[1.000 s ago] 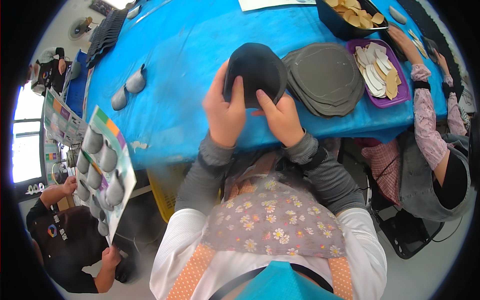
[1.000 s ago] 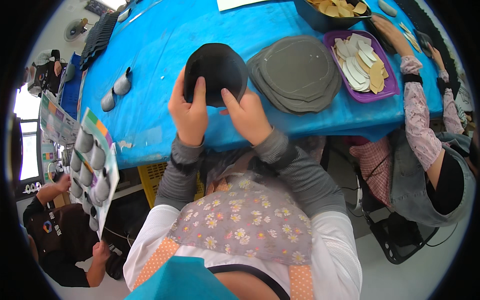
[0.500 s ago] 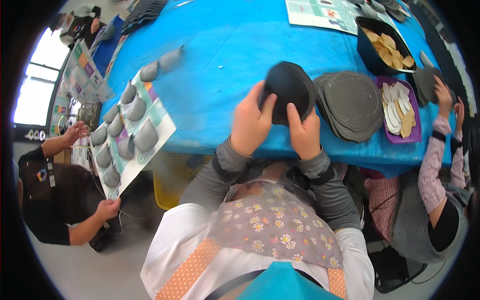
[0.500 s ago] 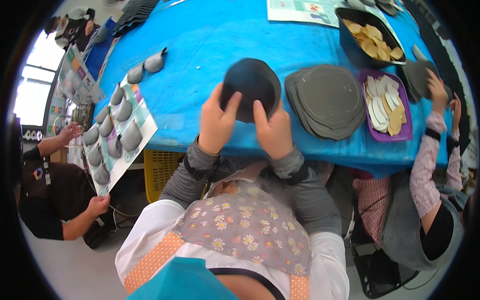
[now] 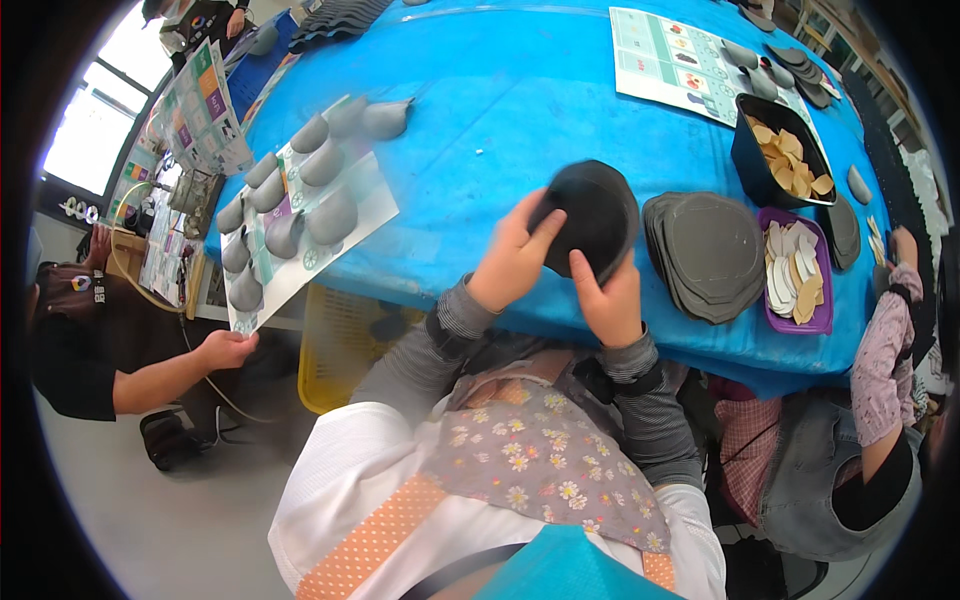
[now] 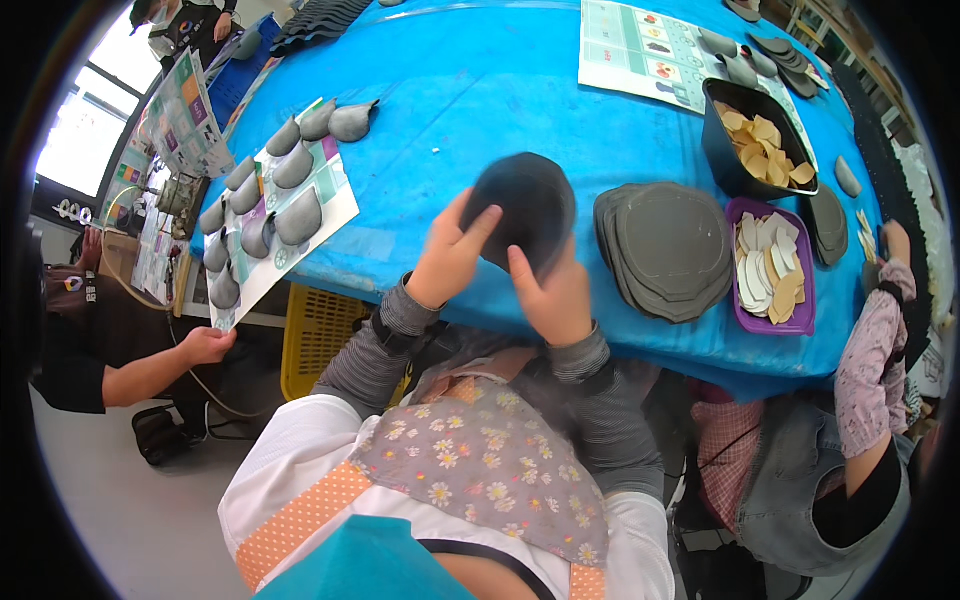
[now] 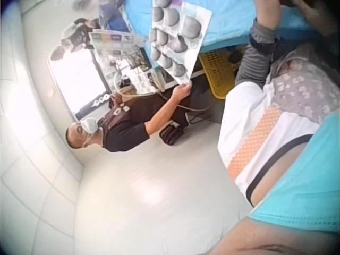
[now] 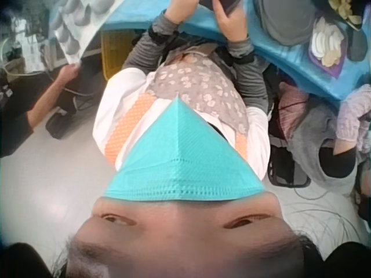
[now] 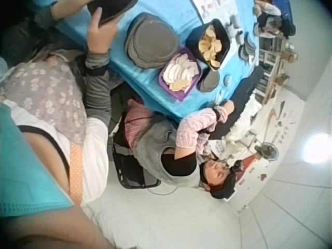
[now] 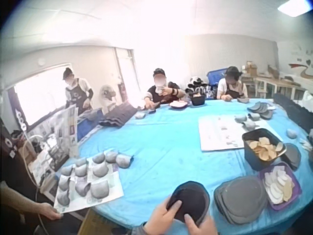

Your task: The person is seen attaching components to the shoe's heel or toe caps.

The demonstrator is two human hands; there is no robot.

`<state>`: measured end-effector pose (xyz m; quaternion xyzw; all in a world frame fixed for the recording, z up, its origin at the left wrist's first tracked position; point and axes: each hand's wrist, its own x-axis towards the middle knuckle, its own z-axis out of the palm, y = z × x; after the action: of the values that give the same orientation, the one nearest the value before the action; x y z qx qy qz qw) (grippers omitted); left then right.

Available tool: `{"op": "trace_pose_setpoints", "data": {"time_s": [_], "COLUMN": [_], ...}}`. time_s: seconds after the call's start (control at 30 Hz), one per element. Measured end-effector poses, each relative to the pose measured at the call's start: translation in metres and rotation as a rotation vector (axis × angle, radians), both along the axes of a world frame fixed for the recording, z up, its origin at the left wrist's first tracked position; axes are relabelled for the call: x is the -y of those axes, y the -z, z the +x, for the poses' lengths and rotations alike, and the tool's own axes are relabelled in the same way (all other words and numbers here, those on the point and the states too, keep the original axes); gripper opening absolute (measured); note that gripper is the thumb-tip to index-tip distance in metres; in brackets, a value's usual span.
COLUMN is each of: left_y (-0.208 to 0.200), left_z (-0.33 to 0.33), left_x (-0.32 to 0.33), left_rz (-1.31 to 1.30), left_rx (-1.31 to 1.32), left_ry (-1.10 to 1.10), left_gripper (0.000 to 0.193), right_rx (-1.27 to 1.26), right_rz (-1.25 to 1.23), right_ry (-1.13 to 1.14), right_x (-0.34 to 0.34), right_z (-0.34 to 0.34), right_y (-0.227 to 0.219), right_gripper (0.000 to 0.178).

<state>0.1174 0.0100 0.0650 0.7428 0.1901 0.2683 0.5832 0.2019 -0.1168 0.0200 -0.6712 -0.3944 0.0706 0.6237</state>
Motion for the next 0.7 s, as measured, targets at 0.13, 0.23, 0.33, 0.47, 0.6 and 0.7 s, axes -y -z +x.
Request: {"op": "trace_pose_setpoints", "data": {"time_s": [0.13,0.23,0.33,0.47,0.6,0.7], "left_y": [0.000,-0.008,-0.029,-0.027,-0.008,0.002], "left_z": [-0.008,-0.007,-0.001,-0.003,-0.002,0.003], "left_x": [-0.009,-0.061,-0.165,-0.269,-0.295,-0.286], "left_rz": [-0.034,0.070,0.567,0.876,0.677,0.669], "left_rx": [0.077,0.224,-0.041,-0.660,-1.129,-1.038], "left_ry": [0.226,0.209,-0.385,-0.705,-0.601,-0.671], "left_gripper": [0.048,0.051,0.061,0.097,0.119,0.117], "right_rx": [-0.116,-0.241,-0.119,-0.004,0.048,0.037], "right_rz": [-0.078,0.019,-0.019,-0.139,-0.070,-0.086], "right_ry": [-0.057,-0.076,-0.019,-0.041,-0.043,-0.043], "right_x": [-0.001,-0.002,-0.001,0.000,-0.003,-0.003], "right_z": [0.002,0.003,0.004,0.001,-0.001,0.000], "right_y": [0.003,0.004,0.001,-0.005,-0.006,-0.006], "right_gripper": [0.036,0.033,0.031,0.027,0.025,0.025]}}
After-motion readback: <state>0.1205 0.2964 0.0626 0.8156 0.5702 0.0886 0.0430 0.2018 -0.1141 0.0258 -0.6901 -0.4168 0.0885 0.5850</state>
